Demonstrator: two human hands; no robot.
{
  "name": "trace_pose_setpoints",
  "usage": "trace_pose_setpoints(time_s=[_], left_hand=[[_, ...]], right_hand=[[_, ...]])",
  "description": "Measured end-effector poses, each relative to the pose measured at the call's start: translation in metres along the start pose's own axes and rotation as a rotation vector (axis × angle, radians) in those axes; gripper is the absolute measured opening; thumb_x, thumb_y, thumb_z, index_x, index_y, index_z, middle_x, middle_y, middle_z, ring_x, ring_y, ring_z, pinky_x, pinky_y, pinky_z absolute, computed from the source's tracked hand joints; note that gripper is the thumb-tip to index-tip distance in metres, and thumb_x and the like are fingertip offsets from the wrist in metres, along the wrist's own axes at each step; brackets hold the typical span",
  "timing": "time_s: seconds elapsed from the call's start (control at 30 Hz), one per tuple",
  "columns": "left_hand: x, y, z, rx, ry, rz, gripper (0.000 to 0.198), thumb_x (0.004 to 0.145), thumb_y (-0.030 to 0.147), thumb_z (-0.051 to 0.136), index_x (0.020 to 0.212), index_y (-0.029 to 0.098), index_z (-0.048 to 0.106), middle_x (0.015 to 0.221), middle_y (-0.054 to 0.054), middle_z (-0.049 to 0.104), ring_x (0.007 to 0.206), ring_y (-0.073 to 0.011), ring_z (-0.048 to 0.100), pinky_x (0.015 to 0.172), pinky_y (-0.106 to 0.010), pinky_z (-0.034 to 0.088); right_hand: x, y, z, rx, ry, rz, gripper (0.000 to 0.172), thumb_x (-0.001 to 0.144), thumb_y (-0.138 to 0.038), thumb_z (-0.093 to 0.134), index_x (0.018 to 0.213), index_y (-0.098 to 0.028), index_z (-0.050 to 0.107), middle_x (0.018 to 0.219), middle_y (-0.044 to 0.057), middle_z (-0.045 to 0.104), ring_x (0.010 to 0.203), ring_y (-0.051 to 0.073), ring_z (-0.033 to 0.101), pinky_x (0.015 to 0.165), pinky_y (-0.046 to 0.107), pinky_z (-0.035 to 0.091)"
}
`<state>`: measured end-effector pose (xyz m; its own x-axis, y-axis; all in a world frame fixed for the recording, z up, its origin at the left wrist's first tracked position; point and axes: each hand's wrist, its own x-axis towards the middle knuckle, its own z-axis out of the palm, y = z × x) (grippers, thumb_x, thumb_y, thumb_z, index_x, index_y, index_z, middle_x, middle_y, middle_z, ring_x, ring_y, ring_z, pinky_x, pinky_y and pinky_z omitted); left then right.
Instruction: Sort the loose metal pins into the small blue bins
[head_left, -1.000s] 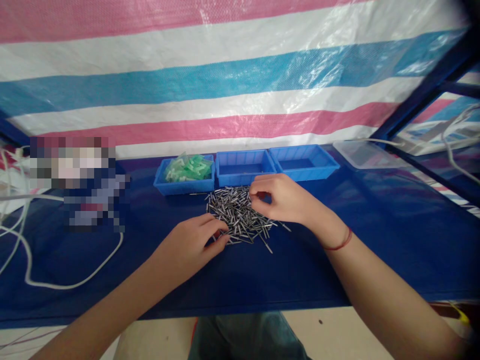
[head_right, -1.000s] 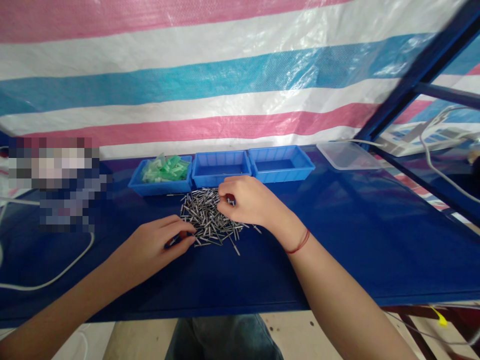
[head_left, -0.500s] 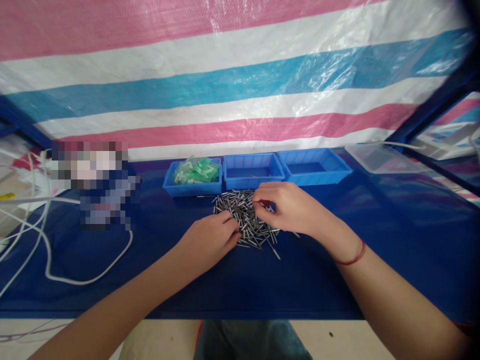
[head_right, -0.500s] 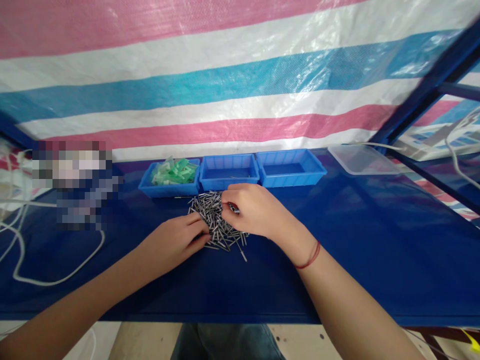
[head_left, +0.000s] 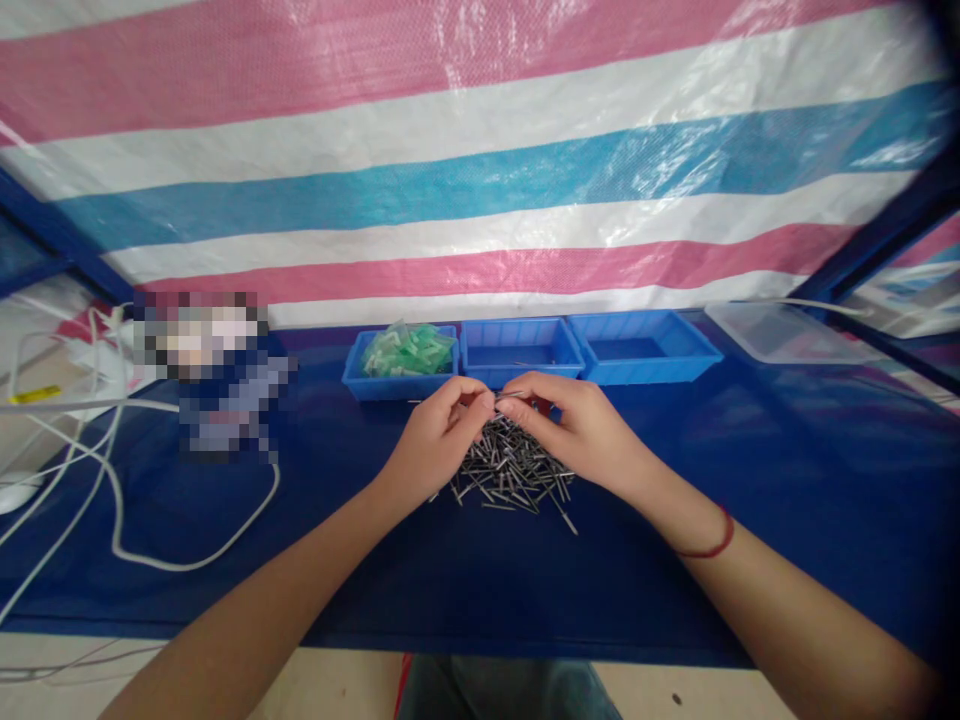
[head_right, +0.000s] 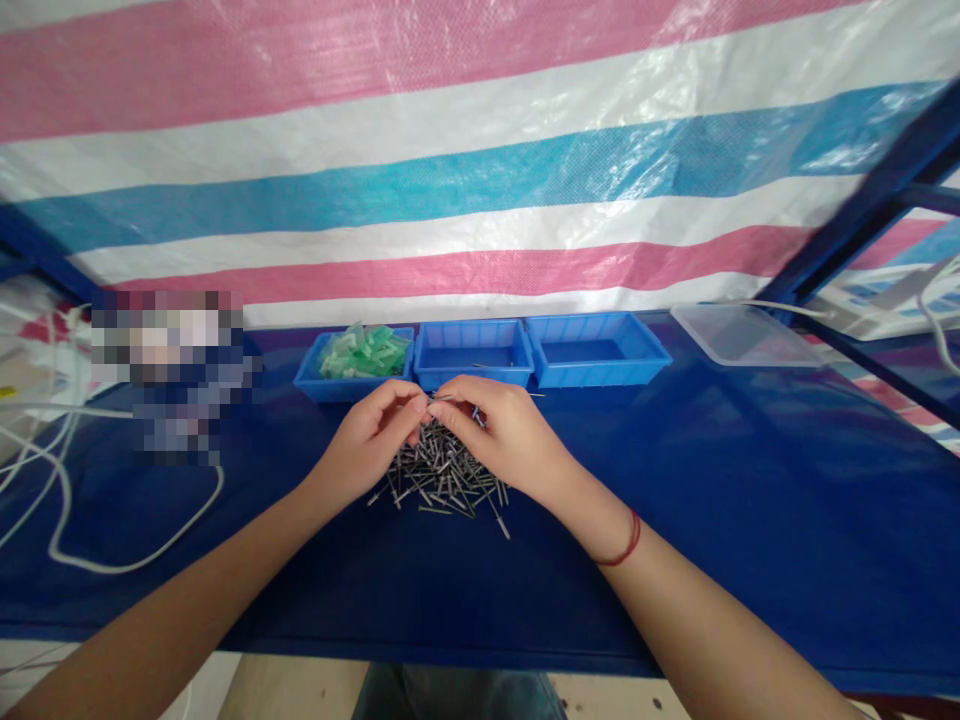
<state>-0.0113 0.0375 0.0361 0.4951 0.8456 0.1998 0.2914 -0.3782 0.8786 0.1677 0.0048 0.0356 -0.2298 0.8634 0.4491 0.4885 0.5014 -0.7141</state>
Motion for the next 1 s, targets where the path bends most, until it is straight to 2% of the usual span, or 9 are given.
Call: trace_pose_setpoints(time_s=[0.1, 0.27, 0.43, 0.6, 0.7, 0.83, 1.0], left_hand=[[-0.008, -0.007, 0.007, -0.112, 0.044, 0.000, 0.022, 0.092, 0.039, 0.046, 0.091, 0.018, 0.054, 0.074, 0.002, 0.056, 0.061, -0.0096, 0.053, 0.061, -0.022, 0.042], [-0.014, -0.008, 0.009, -0.142, 0.078, 0.021, 0.020, 0.090, 0.037, 0.050, 0.093, 0.018, 0.055, 0.069, 0.003, 0.054, 0.060, -0.0100, 0.052, 0.059, -0.022, 0.043], [-0.015, -0.008, 0.009, -0.082, 0.064, 0.030, 0.019, 0.087, 0.032, 0.054, 0.097, 0.017, 0.060, 0.078, 0.000, 0.061, 0.064, -0.0105, 0.053, 0.060, -0.021, 0.043], [-0.013, -0.012, 0.005, 0.003, 0.011, 0.078, 0.022, 0.089, 0.033, 0.053, 0.098, 0.016, 0.065, 0.083, -0.002, 0.066, 0.069, -0.0127, 0.055, 0.063, -0.022, 0.044], [-0.012, -0.012, 0.002, 0.020, 0.063, 0.081, 0.018, 0.088, 0.032, 0.055, 0.095, 0.018, 0.063, 0.086, -0.002, 0.066, 0.067, -0.0116, 0.056, 0.063, -0.022, 0.044], [-0.011, -0.010, -0.003, 0.057, 0.131, 0.092, 0.014, 0.086, 0.030, 0.057, 0.092, 0.018, 0.061, 0.084, -0.001, 0.065, 0.063, -0.0100, 0.055, 0.060, -0.021, 0.042], [-0.009, -0.010, -0.006, 0.103, 0.159, 0.107, 0.012, 0.087, 0.029, 0.056, 0.089, 0.018, 0.060, 0.080, 0.001, 0.063, 0.062, -0.0094, 0.054, 0.059, -0.020, 0.041]], right_hand=[[-0.001, -0.001, 0.010, 0.151, 0.080, 0.051, 0.019, 0.088, -0.036, 0.055, 0.084, -0.019, 0.064, 0.082, 0.004, 0.068, 0.074, 0.016, 0.061, 0.067, 0.029, 0.048], [-0.003, -0.006, 0.020, 0.334, 0.240, 0.114, 0.014, 0.084, -0.034, 0.062, 0.079, -0.020, 0.061, 0.075, 0.001, 0.064, 0.067, 0.014, 0.059, 0.062, 0.028, 0.049], [-0.007, -0.010, 0.022, 0.215, 0.241, 0.098, 0.012, 0.085, -0.031, 0.060, 0.079, -0.020, 0.062, 0.076, 0.002, 0.063, 0.069, 0.014, 0.058, 0.060, 0.028, 0.047], [-0.008, -0.011, 0.019, 0.010, 0.203, -0.028, 0.008, 0.086, -0.026, 0.059, 0.083, -0.021, 0.063, 0.075, 0.002, 0.061, 0.066, 0.014, 0.055, 0.059, 0.029, 0.044], [-0.007, -0.010, 0.015, -0.110, 0.202, -0.085, 0.006, 0.086, -0.022, 0.057, 0.085, -0.021, 0.063, 0.071, 0.000, 0.058, 0.063, 0.013, 0.051, 0.057, 0.027, 0.042], [-0.005, -0.008, 0.013, -0.146, 0.184, -0.078, 0.007, 0.086, -0.021, 0.055, 0.085, -0.019, 0.062, 0.072, 0.001, 0.057, 0.062, 0.012, 0.050, 0.055, 0.026, 0.041], [-0.001, -0.002, 0.011, -0.201, 0.138, -0.125, 0.013, 0.089, -0.023, 0.051, 0.084, -0.019, 0.063, 0.082, 0.004, 0.062, 0.074, 0.015, 0.056, 0.065, 0.028, 0.046]])
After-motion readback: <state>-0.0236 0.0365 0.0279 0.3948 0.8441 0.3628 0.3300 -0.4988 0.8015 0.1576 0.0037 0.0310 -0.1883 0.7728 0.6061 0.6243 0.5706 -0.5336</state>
